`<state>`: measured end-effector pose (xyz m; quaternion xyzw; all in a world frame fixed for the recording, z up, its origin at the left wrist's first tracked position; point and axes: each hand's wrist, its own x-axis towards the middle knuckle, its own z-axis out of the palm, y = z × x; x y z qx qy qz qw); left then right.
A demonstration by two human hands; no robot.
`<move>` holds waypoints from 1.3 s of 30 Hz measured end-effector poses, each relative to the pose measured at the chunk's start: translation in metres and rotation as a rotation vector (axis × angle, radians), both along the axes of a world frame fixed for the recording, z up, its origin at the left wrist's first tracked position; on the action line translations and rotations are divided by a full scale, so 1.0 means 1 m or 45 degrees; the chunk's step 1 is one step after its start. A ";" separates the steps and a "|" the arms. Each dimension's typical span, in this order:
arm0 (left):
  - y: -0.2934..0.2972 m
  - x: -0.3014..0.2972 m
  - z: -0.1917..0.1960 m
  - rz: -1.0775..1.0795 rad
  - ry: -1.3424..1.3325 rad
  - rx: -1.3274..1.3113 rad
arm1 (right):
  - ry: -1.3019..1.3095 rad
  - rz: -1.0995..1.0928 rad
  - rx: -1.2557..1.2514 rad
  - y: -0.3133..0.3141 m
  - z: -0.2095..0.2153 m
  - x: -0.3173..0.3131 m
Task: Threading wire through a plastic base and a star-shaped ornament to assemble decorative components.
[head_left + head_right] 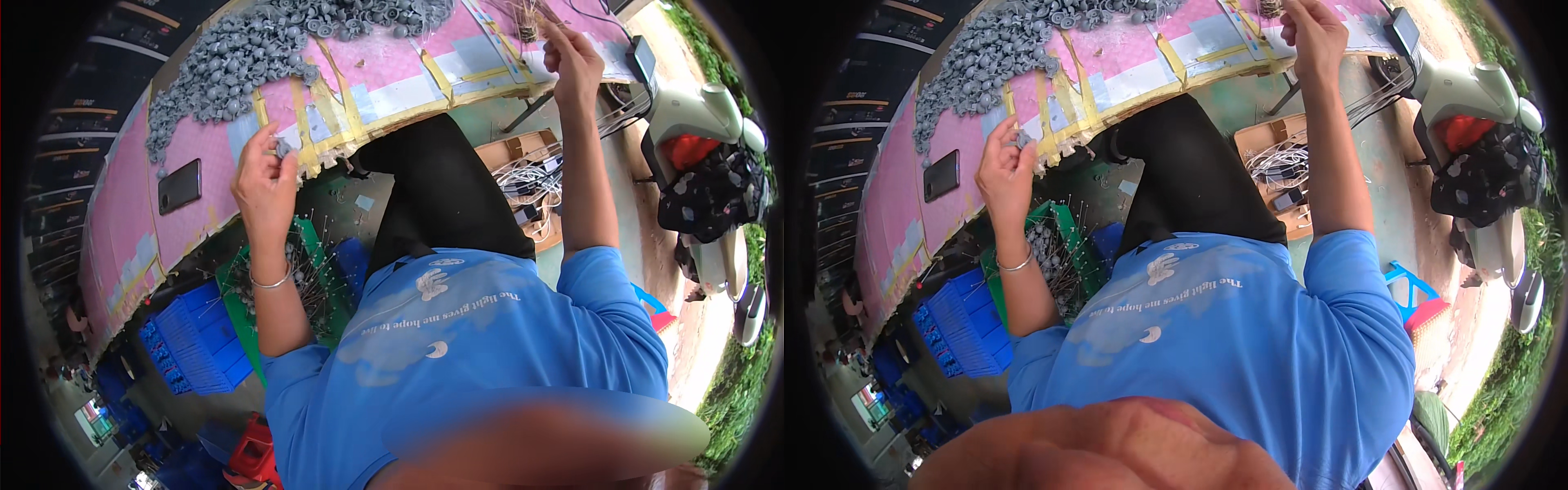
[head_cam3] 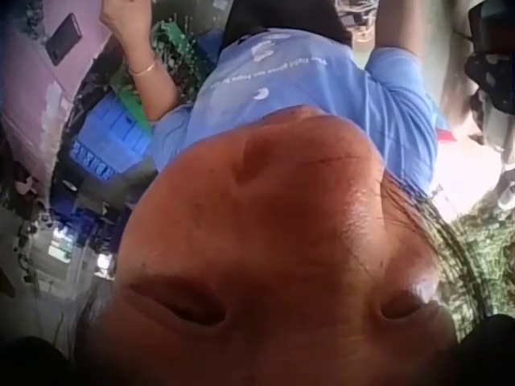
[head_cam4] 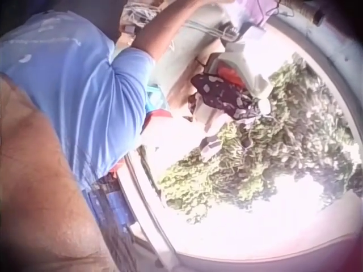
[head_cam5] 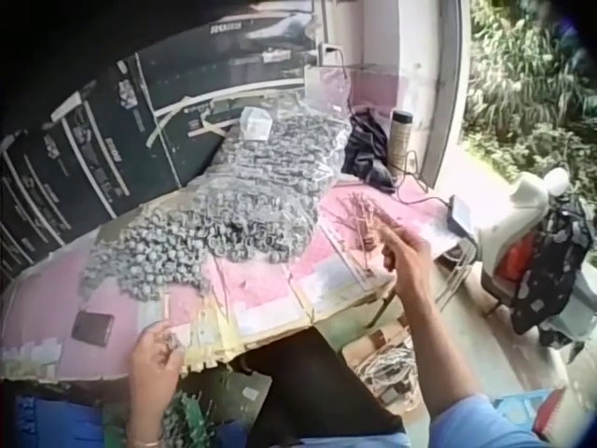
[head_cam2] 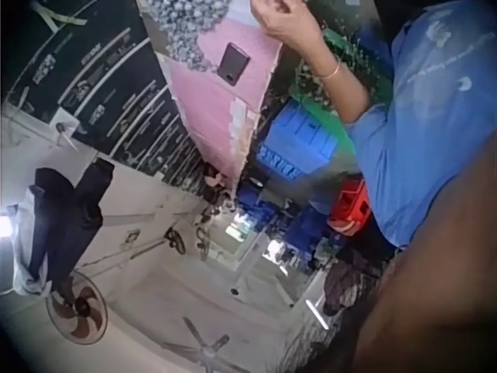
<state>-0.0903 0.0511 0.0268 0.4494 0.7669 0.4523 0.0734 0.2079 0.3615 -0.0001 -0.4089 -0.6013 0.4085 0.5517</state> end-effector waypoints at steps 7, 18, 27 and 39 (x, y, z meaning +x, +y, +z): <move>-0.010 0.083 -0.050 -0.517 -1.144 0.102 | 0.496 0.616 -0.532 -0.086 0.005 -0.070; -0.007 0.091 -0.038 -0.392 -1.371 0.280 | 0.174 1.190 -0.775 -0.198 0.003 -0.067; -0.015 0.096 -0.035 -0.295 -1.345 0.506 | 0.108 1.134 -0.758 -0.215 -0.007 -0.054; -0.029 0.106 -0.021 -0.493 -1.425 0.341 | 0.231 1.229 -0.360 -0.202 -0.037 -0.060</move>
